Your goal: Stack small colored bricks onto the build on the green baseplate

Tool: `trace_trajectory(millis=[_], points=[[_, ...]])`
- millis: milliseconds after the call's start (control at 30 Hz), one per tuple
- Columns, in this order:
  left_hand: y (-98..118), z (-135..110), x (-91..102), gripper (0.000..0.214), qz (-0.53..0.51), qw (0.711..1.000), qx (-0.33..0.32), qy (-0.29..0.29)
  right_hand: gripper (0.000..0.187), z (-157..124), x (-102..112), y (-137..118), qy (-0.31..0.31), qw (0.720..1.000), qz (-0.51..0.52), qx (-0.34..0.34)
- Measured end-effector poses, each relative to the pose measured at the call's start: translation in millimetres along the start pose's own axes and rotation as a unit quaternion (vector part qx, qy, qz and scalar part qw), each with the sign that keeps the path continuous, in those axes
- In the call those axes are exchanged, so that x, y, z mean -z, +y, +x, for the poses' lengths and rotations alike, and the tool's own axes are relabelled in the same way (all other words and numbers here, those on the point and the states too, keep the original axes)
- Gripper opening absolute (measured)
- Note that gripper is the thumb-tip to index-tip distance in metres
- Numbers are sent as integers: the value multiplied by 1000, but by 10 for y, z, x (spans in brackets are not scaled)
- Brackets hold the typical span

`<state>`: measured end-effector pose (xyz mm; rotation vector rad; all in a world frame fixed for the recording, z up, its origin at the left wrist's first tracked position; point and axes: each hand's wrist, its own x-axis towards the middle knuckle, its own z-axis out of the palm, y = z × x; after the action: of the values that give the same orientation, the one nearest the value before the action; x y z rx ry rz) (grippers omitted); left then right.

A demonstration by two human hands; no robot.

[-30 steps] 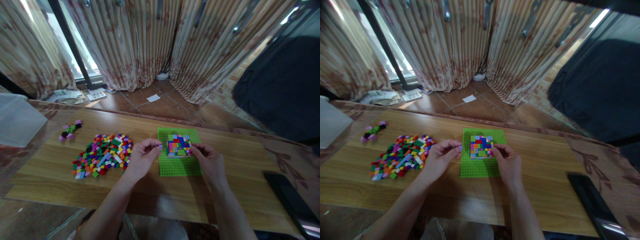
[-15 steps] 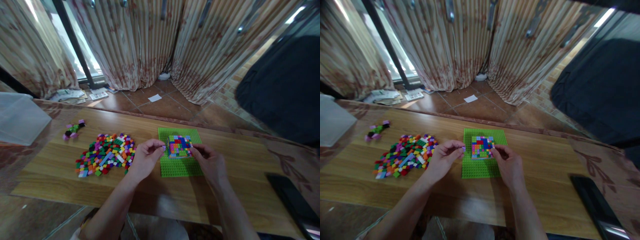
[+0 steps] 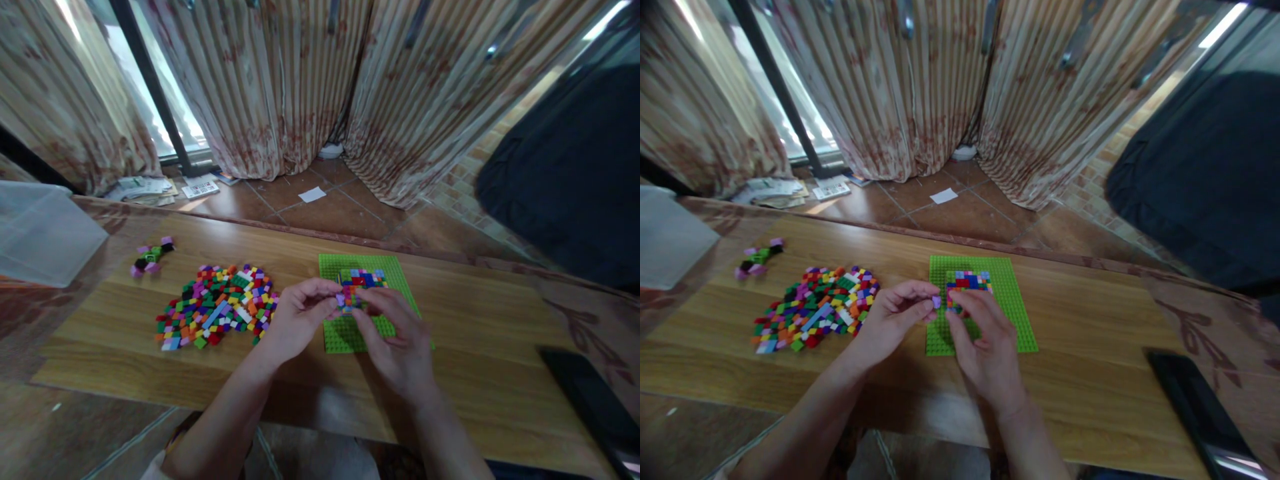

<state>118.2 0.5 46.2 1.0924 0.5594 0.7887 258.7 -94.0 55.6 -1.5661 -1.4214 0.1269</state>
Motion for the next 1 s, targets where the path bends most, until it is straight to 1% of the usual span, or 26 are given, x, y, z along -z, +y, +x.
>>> trace_trajectory(millis=[33, 100, 233, 300, 367, 467, 567, 633, 767, 833, 1000], points=[[7, -7, 0, 23, -7, 1000, 1, -8, 25, -7, -30, -37, -23, 1000, 0, 15], [23, -23, 0, 23, -19, 999, 6, -27, 26, -17, -73, -81, -46, 998, -3, 31], [40, -42, -3, 24, -34, 997, 22, -59, 20, -26, -67, -100, -41, 998, -17, 52], [29, -38, 0, 25, -31, 997, 24, -60, 17, -20, -15, -77, -22, 998, -23, 50], [7, -22, 7, 25, -21, 999, 19, -47, 14, -7, 64, -12, 15, 999, -27, 24], [-23, 7, 19, 24, 3, 1000, 7, -23, 13, 12, 212, 148, 66, 996, -30, -49], [-36, 20, 18, 21, 21, 1000, 5, -20, 15, 16, 341, 278, 77, 990, -40, -112], [-40, 18, 9, 20, 29, 999, 4, -23, 17, 10, 391, 299, 66, 989, -58, -118], [-55, 15, -5, 18, 45, 999, 1, -30, 17, -7, 406, 252, 22, 991, -108, -77], [-62, 19, -7, 17, 49, 998, 0, -30, 16, -16, 398, 238, 6, 991, -118, -64], [-55, 21, -13, 16, 63, 998, -1, -24, 13, -51, 368, 249, 3, 991, -118, -62]])
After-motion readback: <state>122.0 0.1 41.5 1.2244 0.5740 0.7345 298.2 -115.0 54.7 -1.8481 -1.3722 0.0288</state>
